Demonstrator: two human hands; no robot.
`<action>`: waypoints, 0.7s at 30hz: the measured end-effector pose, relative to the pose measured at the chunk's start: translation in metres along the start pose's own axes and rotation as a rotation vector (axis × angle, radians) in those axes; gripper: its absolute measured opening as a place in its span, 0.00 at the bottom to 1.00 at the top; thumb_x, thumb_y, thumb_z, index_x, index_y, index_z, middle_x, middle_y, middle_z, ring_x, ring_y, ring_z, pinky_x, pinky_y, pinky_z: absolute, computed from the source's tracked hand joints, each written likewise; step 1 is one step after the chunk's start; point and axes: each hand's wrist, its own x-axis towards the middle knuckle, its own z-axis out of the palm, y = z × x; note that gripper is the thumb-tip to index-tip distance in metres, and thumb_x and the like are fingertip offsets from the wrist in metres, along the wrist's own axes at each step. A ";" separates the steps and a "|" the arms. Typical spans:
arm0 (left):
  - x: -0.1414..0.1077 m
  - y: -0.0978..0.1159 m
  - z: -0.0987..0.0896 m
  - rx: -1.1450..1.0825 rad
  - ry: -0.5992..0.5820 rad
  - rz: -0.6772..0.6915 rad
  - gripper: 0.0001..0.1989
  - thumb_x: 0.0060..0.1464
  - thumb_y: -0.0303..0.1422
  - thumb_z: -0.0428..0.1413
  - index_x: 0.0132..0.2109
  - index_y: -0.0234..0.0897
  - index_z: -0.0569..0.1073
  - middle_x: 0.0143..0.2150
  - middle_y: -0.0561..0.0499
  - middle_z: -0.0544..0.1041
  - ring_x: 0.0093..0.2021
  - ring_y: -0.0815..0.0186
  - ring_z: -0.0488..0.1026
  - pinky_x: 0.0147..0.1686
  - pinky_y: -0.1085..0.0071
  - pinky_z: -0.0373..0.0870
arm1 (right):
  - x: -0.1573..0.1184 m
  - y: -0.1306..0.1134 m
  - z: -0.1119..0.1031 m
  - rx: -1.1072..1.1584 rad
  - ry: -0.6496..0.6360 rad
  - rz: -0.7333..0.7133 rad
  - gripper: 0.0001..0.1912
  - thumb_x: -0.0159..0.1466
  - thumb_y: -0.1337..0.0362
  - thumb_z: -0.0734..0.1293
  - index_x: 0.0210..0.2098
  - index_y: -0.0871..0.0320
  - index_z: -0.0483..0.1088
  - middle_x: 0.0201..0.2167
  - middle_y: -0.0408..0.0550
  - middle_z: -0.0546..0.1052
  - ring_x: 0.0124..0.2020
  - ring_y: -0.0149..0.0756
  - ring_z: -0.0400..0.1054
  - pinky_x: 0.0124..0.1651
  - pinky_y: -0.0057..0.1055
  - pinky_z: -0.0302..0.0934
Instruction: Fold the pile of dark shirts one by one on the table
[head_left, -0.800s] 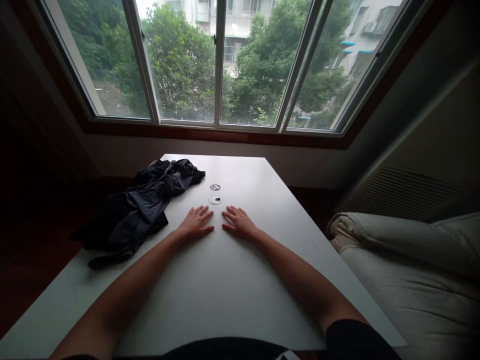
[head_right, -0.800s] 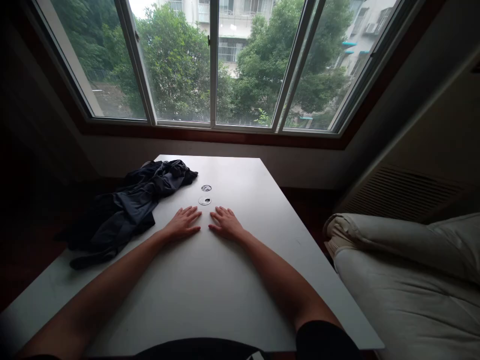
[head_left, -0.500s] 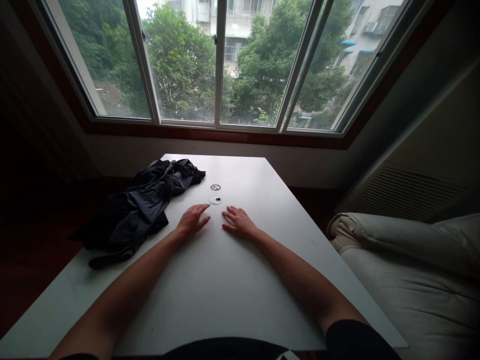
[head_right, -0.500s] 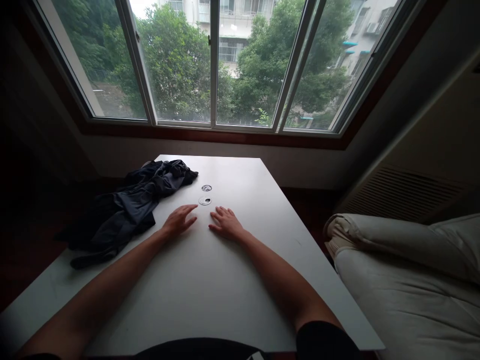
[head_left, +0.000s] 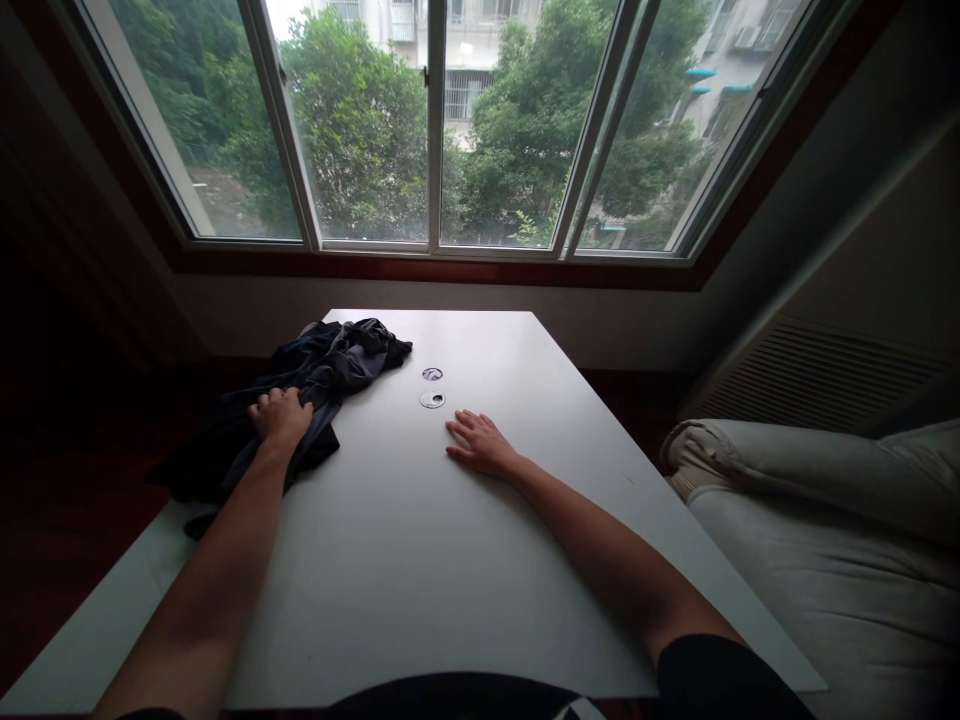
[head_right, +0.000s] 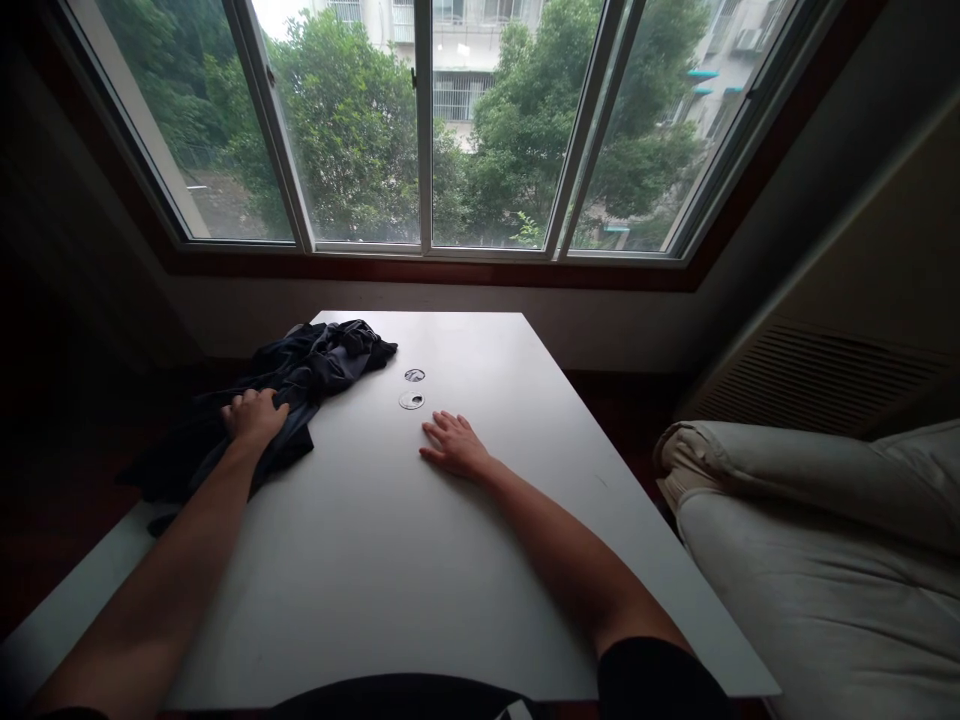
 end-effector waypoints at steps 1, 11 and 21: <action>-0.001 0.000 0.001 0.013 -0.015 0.025 0.18 0.64 0.38 0.53 0.55 0.35 0.76 0.56 0.33 0.77 0.60 0.42 0.69 0.60 0.45 0.59 | 0.000 0.000 0.000 -0.001 0.000 0.002 0.35 0.73 0.41 0.62 0.73 0.50 0.61 0.76 0.53 0.53 0.77 0.50 0.44 0.77 0.52 0.38; -0.060 0.103 -0.045 -0.451 -0.180 0.493 0.10 0.66 0.33 0.53 0.49 0.41 0.79 0.37 0.49 0.82 0.38 0.59 0.78 0.39 0.68 0.66 | 0.000 -0.001 0.000 -0.004 0.015 -0.004 0.35 0.72 0.41 0.63 0.72 0.50 0.63 0.75 0.53 0.54 0.77 0.50 0.45 0.76 0.52 0.40; -0.246 0.174 -0.121 -1.065 -1.093 1.608 0.16 0.63 0.36 0.63 0.57 0.44 0.79 0.48 0.46 0.81 0.43 0.63 0.80 0.45 0.71 0.75 | 0.005 0.021 -0.014 0.334 0.442 0.366 0.21 0.75 0.55 0.55 0.53 0.53 0.77 0.49 0.49 0.81 0.50 0.42 0.75 0.57 0.37 0.67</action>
